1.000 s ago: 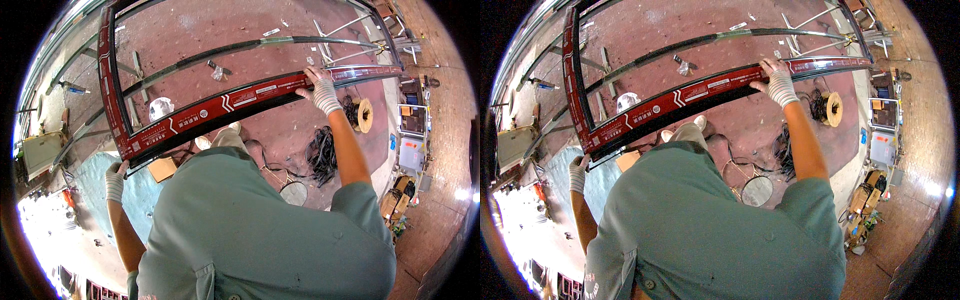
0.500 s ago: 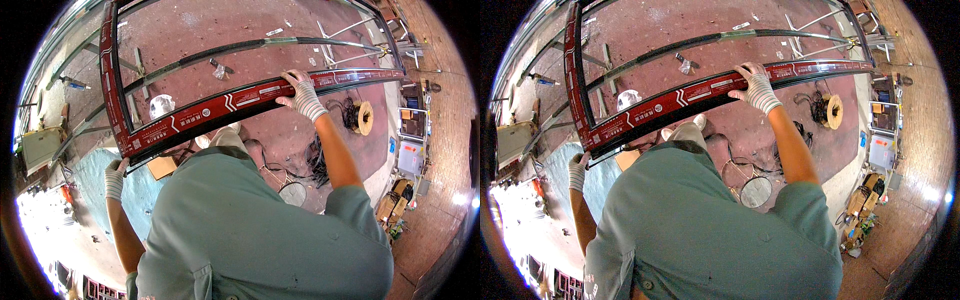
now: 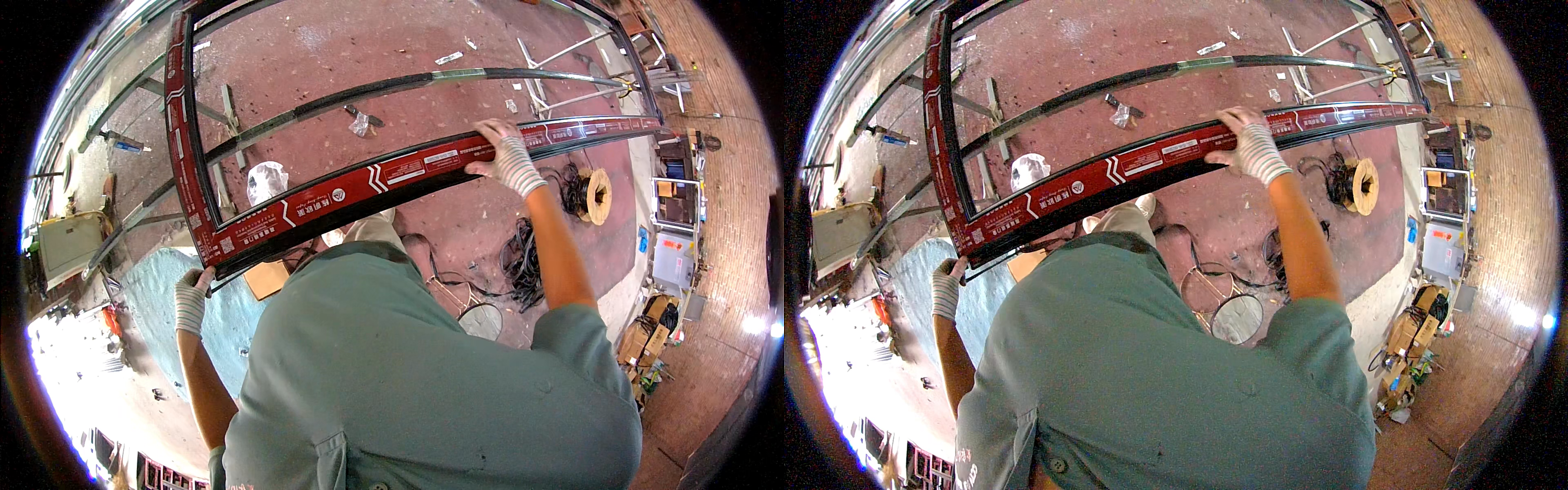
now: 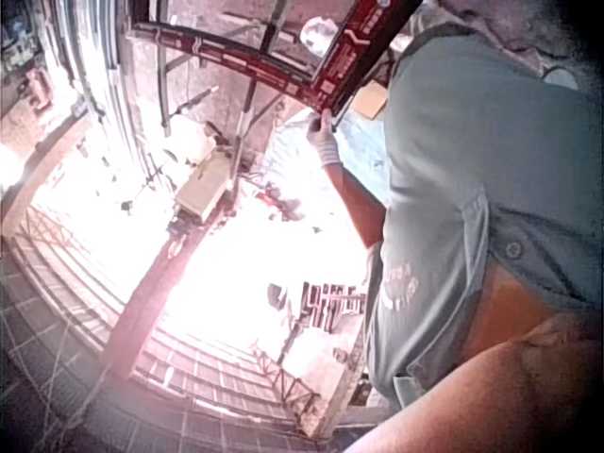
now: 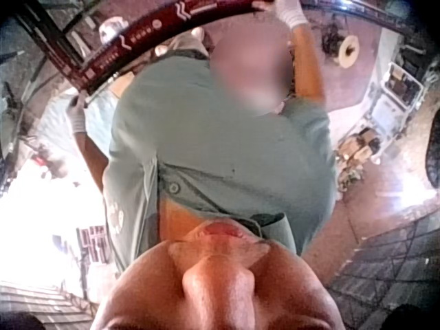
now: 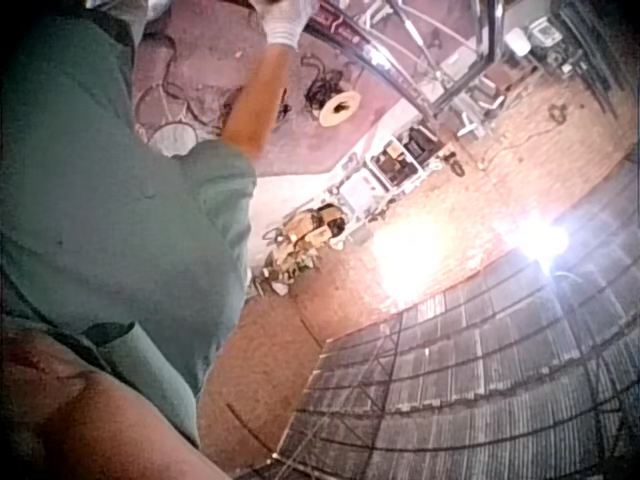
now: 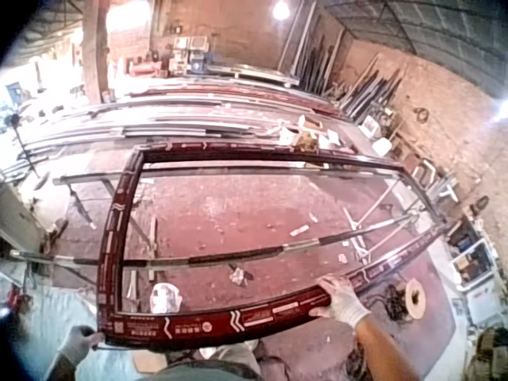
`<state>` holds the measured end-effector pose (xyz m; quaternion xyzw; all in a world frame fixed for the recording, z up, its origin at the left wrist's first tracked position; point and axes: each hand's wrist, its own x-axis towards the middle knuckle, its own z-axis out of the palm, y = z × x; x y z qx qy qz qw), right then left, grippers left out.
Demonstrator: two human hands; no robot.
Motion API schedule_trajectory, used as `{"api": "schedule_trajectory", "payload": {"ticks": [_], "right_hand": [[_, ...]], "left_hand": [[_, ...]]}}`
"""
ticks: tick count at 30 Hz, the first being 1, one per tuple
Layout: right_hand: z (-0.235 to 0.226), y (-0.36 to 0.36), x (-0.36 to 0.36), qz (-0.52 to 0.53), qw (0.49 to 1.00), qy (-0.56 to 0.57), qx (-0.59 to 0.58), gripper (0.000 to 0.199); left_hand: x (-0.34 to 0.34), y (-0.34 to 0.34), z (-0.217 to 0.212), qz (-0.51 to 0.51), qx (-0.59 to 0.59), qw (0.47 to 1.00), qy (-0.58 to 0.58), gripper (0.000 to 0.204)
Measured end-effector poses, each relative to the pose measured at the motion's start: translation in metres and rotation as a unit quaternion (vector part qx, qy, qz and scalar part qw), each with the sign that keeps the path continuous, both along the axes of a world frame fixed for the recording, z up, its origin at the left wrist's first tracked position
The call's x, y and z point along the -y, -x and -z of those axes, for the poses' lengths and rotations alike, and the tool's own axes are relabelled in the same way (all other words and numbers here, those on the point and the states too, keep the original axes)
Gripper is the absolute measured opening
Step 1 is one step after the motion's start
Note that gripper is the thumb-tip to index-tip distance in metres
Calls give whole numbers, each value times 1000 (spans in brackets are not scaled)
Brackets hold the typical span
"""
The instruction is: The person installs a black rubber seal into a red window frame. They press the seal into the frame channel by hand, then use scissors to cut the seal to length and tuck the ends into the frame corners.
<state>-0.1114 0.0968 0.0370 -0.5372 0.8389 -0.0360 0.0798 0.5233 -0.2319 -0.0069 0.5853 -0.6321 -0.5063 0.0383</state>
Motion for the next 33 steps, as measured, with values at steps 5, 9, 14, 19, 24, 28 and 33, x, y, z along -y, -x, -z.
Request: {"api": "schedule_trajectory", "payload": {"ticks": [5,9,14,19,24,28,33], "right_hand": [[-9,6,-10,-6,999,-16,-37,95],[-25,-62,42,-90,995,9,41,83],[6,-118,71,-141,985,90,37,81],[-6,-58,32,-108,992,61,6,76],[-6,41,-62,79,989,54,-111,82],[30,50,-148,342,910,108,-208,75],[96,-38,-223,415,908,-44,-41,64]], "left_hand": [[-3,6,-4,-10,4,1000,6,35],[6,-11,13,-7,2,1000,-6,34],[8,-9,10,6,17,1000,4,31],[9,-15,15,0,1,1000,-4,33],[15,-30,31,2,-35,999,0,32],[0,-26,42,-53,-85,995,29,32],[-41,2,39,-112,-80,978,154,49]]}}
